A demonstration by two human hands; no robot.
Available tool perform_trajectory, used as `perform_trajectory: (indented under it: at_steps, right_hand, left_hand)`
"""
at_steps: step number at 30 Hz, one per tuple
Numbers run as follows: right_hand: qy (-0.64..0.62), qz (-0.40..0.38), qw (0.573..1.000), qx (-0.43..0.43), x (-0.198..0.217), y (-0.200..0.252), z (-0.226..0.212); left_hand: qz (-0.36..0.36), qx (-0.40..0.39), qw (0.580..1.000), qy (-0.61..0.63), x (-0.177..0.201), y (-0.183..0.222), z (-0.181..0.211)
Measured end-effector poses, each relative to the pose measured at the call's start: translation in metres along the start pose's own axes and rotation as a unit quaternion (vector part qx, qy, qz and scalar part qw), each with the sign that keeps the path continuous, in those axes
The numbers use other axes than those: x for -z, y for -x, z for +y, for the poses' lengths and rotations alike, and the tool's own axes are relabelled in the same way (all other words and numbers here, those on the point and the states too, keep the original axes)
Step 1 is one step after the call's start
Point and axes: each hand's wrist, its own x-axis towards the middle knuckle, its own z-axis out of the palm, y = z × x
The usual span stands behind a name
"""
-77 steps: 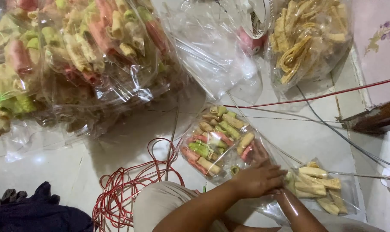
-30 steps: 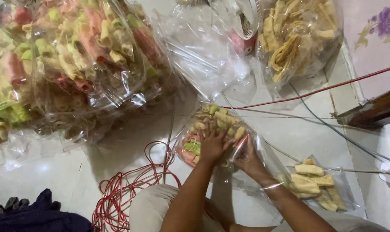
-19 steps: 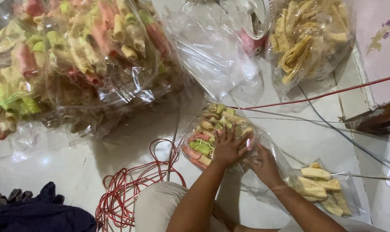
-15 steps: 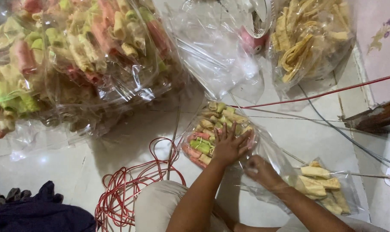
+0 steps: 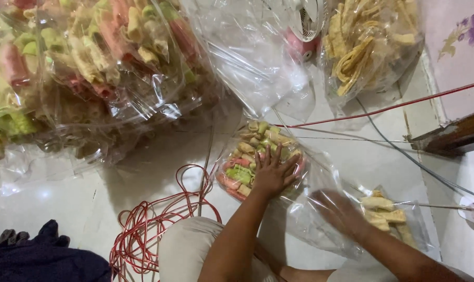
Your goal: The person is manually packing individual crackers into small plastic bags while sitting on the floor.
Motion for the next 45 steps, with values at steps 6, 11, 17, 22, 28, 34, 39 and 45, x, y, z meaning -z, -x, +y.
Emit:
perform_trajectory:
  at_steps: [6, 11, 17, 22, 28, 34, 39, 45]
  right_hand:
    - [0.589, 0.138, 0.79, 0.101, 0.051, -0.033, 0.056]
    - [0.498, 0.101, 0.839, 0.196, 0.053, -0.033, 0.069]
    - [0.246, 0.003, 0.886, 0.392, 0.005, -0.04, 0.041]
    - [0.227, 0.006, 0.889, 0.397, -0.01, -0.045, 0.038]
    - [0.272, 0.0, 0.898, 0.345, 0.027, 0.018, 0.049]
    - [0.341, 0.024, 0.877, 0.337, 0.029, 0.024, 0.067]
    - [0.25, -0.028, 0.95, 0.187, 0.012, -0.001, 0.048]
    - [0.186, 0.079, 0.944, 0.26, 0.009, 0.001, 0.038]
  left_hand:
    - [0.024, -0.011, 1.0, 0.001, 0.001, 0.001, 0.003]
    - [0.027, -0.014, 0.999, 0.024, -0.007, -0.001, -0.001]
    - [0.008, -0.004, 1.0, -0.001, 0.017, 0.002, 0.009]
    - [0.018, -0.011, 1.0, -0.008, 0.006, 0.001, 0.001]
    - [0.089, -0.018, 0.996, 0.019, -0.017, -0.003, -0.003]
    - [0.079, -0.003, 0.996, 0.037, 0.021, -0.004, 0.009]
    - [0.135, 0.083, 0.969, 0.189, 0.146, 0.014, -0.033]
    - [-0.099, 0.188, 0.975, -0.068, 0.082, 0.077, -0.235]
